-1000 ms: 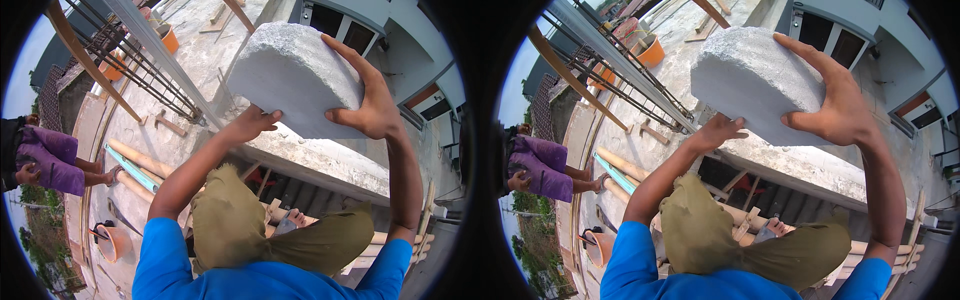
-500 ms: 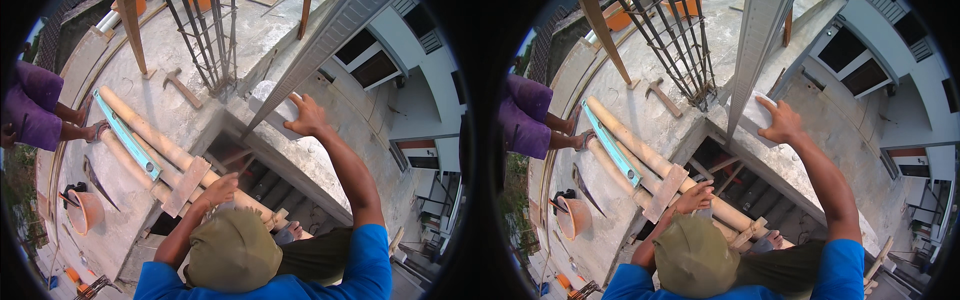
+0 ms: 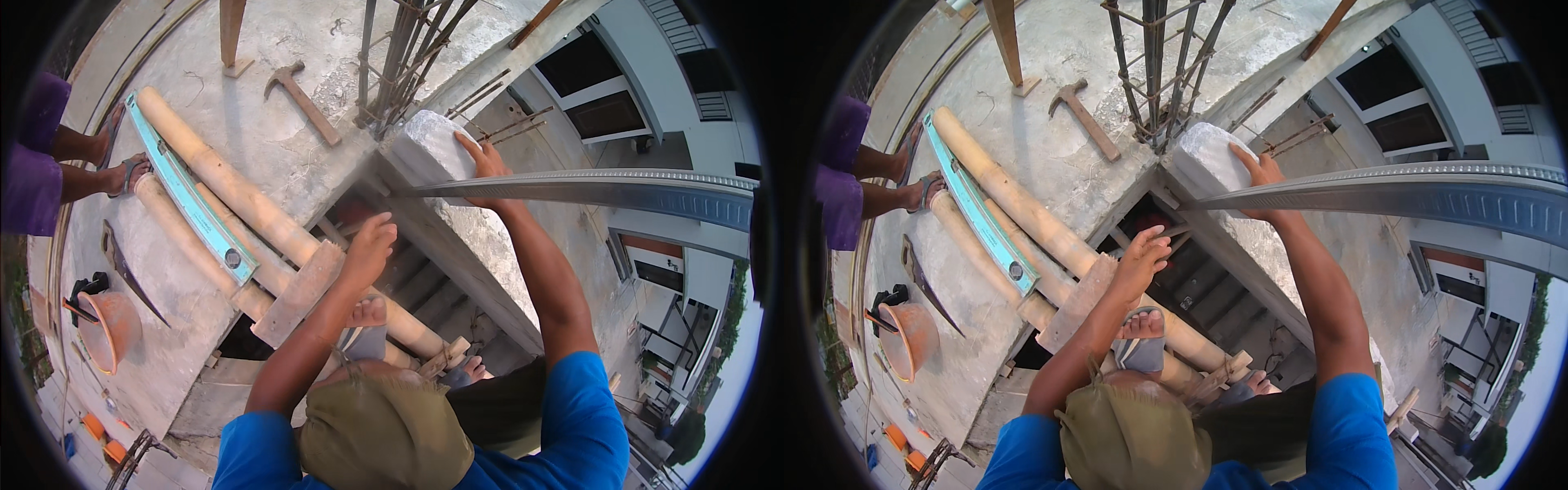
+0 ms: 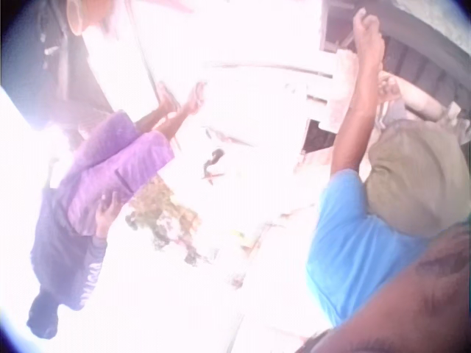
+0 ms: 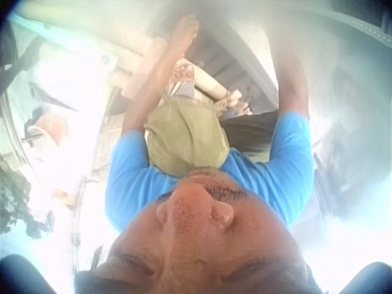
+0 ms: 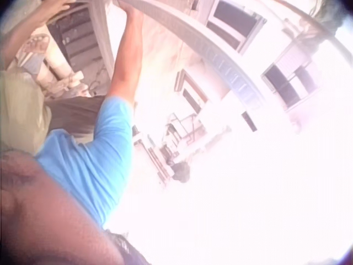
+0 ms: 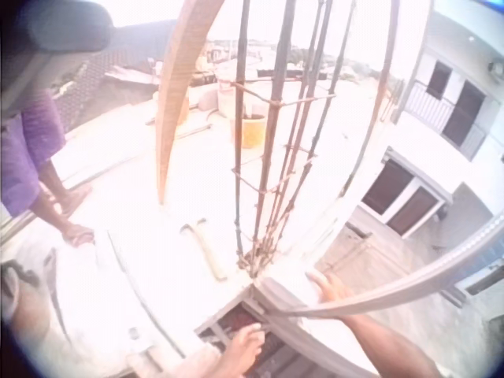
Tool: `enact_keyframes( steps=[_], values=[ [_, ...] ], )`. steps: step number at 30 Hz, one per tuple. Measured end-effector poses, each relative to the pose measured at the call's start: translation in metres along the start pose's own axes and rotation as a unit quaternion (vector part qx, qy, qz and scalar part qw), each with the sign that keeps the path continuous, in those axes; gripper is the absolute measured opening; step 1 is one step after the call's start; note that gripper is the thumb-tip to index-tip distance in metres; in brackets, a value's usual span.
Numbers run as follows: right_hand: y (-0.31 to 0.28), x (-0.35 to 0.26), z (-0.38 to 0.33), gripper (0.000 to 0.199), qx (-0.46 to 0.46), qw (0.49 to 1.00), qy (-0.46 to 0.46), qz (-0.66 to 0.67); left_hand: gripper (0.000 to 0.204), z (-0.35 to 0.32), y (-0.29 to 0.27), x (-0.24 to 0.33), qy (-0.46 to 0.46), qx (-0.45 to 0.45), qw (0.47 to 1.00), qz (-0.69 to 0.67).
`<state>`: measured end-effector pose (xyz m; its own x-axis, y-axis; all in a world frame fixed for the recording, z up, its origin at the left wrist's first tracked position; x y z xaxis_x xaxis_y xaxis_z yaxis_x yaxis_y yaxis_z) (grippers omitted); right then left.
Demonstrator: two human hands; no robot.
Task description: The person assembles a bamboo scaffolding structure on a rooftop. They use pliers to twist wire around bamboo joints and a spirit level to check alignment. Another person in purple pants is visible nearby.
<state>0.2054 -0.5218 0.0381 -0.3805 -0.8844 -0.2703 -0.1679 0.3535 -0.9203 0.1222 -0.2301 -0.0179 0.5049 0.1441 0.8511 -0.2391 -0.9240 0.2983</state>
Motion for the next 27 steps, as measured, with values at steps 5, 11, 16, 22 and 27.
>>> enact_keyframes(
  steps=[5,11,16,22,27],
  values=[
    [0.008,-0.003,0.008,0.1,-0.018,0.999,0.023,-0.021,0.069,0.089,0.02,0.013,0.023,0.013,0.999,0.046],
    [0.016,0.002,0.01,0.1,-0.024,0.999,0.024,0.012,0.09,0.165,0.042,0.0,-0.022,0.062,0.991,0.12],
    [0.033,0.008,0.018,0.099,-0.024,0.998,-0.014,0.05,0.091,0.198,0.052,-0.029,0.001,0.076,0.983,0.167],
    [0.035,0.035,0.029,0.075,-0.073,0.984,-0.078,0.14,0.08,0.186,0.068,-0.017,-0.02,0.056,0.981,0.186],
    [0.053,0.071,0.026,0.11,-0.103,0.967,-0.071,0.22,0.079,0.19,0.058,-0.027,0.001,0.043,0.986,0.163]
  ],
)
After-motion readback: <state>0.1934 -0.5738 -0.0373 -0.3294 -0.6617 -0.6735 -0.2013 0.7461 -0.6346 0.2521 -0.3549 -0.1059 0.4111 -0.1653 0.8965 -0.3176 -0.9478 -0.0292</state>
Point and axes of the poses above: each hand's wrist, its own z-axis towards the middle knuckle, its own y-axis out of the palm, x = y × z, the point moved 5 cm from there along z, towards the middle knuckle, and after that the axes turned 15 degrees about y, right-handed, at the moved point
